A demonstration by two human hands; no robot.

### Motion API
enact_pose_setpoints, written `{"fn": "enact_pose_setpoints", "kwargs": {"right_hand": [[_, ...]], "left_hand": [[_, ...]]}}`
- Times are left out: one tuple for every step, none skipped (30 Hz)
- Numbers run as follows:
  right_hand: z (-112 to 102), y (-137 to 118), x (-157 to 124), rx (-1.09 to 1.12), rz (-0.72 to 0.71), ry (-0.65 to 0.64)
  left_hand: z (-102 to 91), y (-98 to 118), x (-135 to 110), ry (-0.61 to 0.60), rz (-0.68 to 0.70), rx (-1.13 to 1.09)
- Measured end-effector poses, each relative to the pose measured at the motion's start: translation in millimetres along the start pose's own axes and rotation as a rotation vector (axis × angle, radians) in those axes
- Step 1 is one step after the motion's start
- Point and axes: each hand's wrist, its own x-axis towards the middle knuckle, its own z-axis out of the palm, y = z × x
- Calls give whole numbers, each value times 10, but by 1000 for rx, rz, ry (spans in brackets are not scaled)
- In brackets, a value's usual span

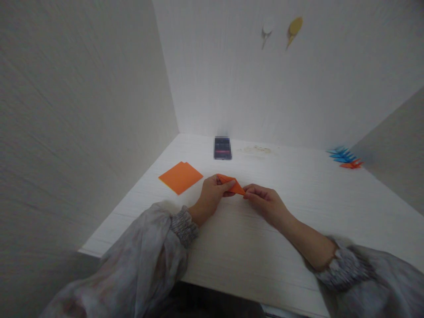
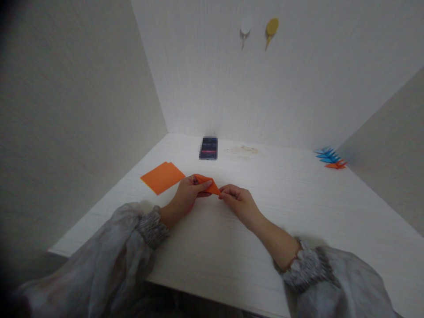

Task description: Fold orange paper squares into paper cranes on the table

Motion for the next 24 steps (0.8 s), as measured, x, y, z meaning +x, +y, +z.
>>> {"fn": "enact_pose_setpoints", "kwargs": {"right_hand": [[-1,10,-1,15,-5,2],[-2,20,-2,26,-9,3],[-3,29,-2,32,-12,4],[-4,37,-3,35,-13,7],[-5,43,-3,37,-13,9],[-6,48,-3,40,-12,11],[-7,51,-3,44,-11,11],[-8,53,-2,50,-11,13],[-8,55,-1,56,-13,16],[-7,55,0,62,-12,17],[-5,55,1,68,-8,20],[-2,55,2,77,-1,24],[2,53,2,90,7,29],[8,50,2,110,18,32],[13,46,2,136,28,34],[19,40,1,165,36,34],[23,33,1,195,43,30],[26,26,1,228,51,27],[27,19,1,262,58,32],[26,13,2,292,63,43],[23,9,3,313,67,58],[20,9,4,323,73,73],[15,12,7,321,80,85],[12,17,10,304,88,90]], "left_hand": [[6,3,-4,-5,0,1],[13,7,-8,-7,-1,3],[19,9,-12,-6,-4,5],[23,11,-16,-4,-7,6],[26,13,-19,-2,-11,6],[28,14,-21,0,-17,3],[29,15,-22,2,-22,-2],[28,15,-22,2,-28,-7],[28,15,-22,3,-32,-14],[28,14,-23,7,-34,-21],[28,13,-23,12,-36,-26],[29,13,-25,17,-35,-28],[31,12,-27,22,-33,-26],[33,13,-29,27,-29,-20],[35,14,-32,31,-23,-13],[36,16,-34,33,-17,-5],[35,18,-33,32,-11,1],[33,21,-31,34,-5,3],[28,24,-25,39,-2,3],[19,27,-17,50,1,1],[9,30,-8,64,3,-1],[-3,32,2,78,2,1],[-14,32,10,87,4,4],[-22,31,17,88,6,10]]}}
